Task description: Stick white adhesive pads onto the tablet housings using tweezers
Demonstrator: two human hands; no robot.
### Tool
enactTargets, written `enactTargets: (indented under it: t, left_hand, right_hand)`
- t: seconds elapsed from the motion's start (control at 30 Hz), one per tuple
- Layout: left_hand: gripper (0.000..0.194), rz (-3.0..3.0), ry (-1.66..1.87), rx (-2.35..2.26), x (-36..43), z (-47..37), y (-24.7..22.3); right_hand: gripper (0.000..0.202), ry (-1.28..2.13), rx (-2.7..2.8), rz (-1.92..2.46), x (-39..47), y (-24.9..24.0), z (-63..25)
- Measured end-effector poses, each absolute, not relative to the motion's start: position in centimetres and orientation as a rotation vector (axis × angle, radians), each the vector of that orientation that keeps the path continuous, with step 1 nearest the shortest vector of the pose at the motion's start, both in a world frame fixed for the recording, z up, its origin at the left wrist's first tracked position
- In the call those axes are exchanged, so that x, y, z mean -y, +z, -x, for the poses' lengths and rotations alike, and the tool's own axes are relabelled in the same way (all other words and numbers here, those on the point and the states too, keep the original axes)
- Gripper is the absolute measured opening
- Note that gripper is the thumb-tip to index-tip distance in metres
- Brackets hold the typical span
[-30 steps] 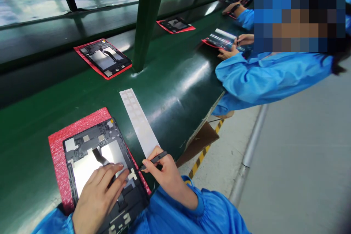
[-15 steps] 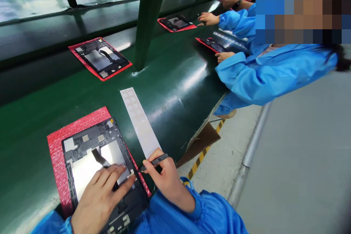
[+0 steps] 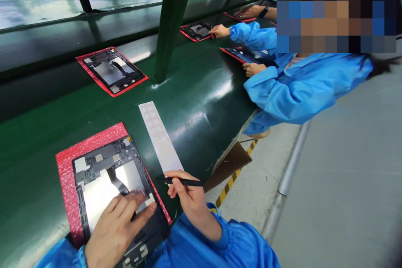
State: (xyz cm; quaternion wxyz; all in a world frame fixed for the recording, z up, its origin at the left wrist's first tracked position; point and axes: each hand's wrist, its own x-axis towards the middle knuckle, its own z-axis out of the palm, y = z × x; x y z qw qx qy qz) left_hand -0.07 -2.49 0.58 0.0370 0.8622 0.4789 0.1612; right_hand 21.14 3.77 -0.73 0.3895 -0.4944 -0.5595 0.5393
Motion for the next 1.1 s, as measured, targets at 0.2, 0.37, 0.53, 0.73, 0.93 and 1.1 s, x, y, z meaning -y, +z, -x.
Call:
enactTargets:
  t: [0.2, 0.37, 0.53, 0.73, 0.93, 1.1]
  left_hand:
    - [0.034, -2.600, 0.455, -1.557, 2.8, 0.2, 0.2]
    - [0.033, -2.599, 0.490, -1.585, 2.5, 0.2, 0.2]
    - [0.033, -2.575, 0.486, -1.574, 2.6, 0.2, 0.0]
    - [0.031, -2.575, 0.508, -1.578, 2.6, 0.2, 0.1]
    - [0.030, -2.567, 0.516, -1.599, 2.3, 0.1, 0.4]
    - [0.026, -2.726, 0.702, -1.503, 2.1, 0.8, -1.3]
  right_hand:
    - [0.033, 1.343, 1.829, 1.141, -3.0, 1.6, -21.3]
    - [0.060, 1.351, 2.002, 1.150, -3.2, 2.6, -19.1]
    - [0.074, 1.304, 2.100, 1.193, -3.5, 1.8, -17.7]
    - [0.078, 1.206, 2.161, 1.260, -3.2, 1.9, -17.1]
    - [0.086, 1.178, 2.233, 1.270, -2.9, 2.0, -16.9]
    - [0.085, 1.089, 2.202, 1.359, -3.0, 1.7, -16.4]
